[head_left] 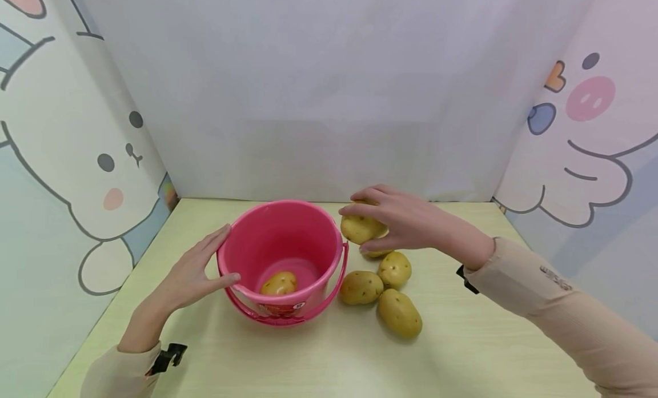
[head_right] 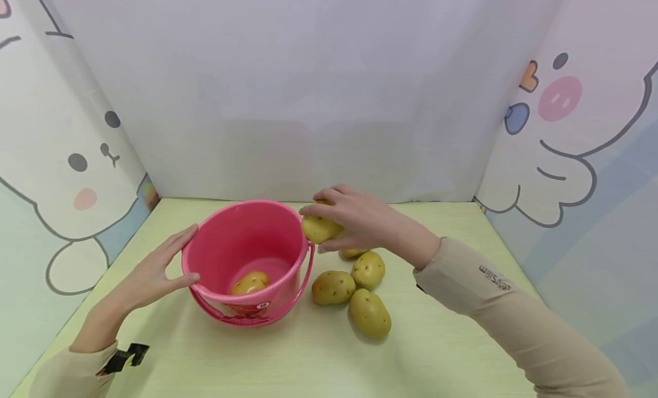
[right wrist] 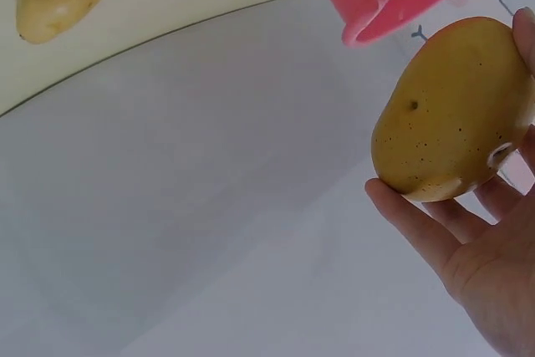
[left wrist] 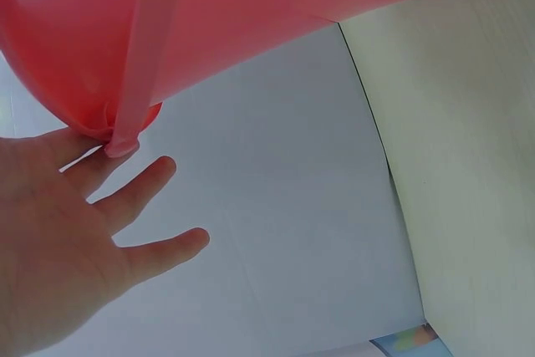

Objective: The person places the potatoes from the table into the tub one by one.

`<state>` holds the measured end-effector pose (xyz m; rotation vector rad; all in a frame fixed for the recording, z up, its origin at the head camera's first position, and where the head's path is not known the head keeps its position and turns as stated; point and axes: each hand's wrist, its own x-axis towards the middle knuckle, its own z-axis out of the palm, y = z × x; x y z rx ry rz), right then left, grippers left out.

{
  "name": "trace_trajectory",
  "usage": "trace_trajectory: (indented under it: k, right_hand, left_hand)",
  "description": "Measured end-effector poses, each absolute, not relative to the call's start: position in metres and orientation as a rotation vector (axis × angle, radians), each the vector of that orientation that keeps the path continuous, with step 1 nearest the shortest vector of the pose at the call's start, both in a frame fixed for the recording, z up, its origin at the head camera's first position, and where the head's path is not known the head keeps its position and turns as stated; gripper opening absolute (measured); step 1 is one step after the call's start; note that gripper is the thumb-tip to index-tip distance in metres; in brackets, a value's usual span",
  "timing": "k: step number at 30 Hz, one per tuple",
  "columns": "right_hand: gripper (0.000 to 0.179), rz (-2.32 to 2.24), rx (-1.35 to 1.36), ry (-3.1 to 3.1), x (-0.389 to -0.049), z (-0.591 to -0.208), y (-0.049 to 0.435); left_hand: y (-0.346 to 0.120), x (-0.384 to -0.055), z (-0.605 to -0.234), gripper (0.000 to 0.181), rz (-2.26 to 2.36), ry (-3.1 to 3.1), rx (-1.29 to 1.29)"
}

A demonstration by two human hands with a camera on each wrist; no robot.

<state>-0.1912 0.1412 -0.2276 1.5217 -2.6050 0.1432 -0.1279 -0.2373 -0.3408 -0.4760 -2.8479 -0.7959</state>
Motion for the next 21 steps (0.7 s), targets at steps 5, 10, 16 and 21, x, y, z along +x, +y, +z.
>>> trace_trajectory:
  k: [5,10,16,21]
  right_hand:
    - [0.061,0.139,1.559,-2.585,-0.192,-0.223,0.13]
    - [0.06,0.158,1.583,-2.567,-0.194,-0.218,0.119]
    - [0.059,0.17,1.596,-2.581,-0.195,-0.211,0.106]
    - [0.062,0.175,1.597,-2.619,-0.197,-0.205,0.095]
  left_hand:
    - [-0.237,-0.127,-0.34,0.089,-0.802,-2.849,-0.473]
    - [-0.236,-0.127,-0.34,0.089,-0.804,-2.854,-0.466]
    - [-0.237,-0.127,-0.34,0.089,-0.797,-2.858,-0.459]
    - [-0.237,-0.127,-0.34,0.09,-0.8,-2.86,-0.456]
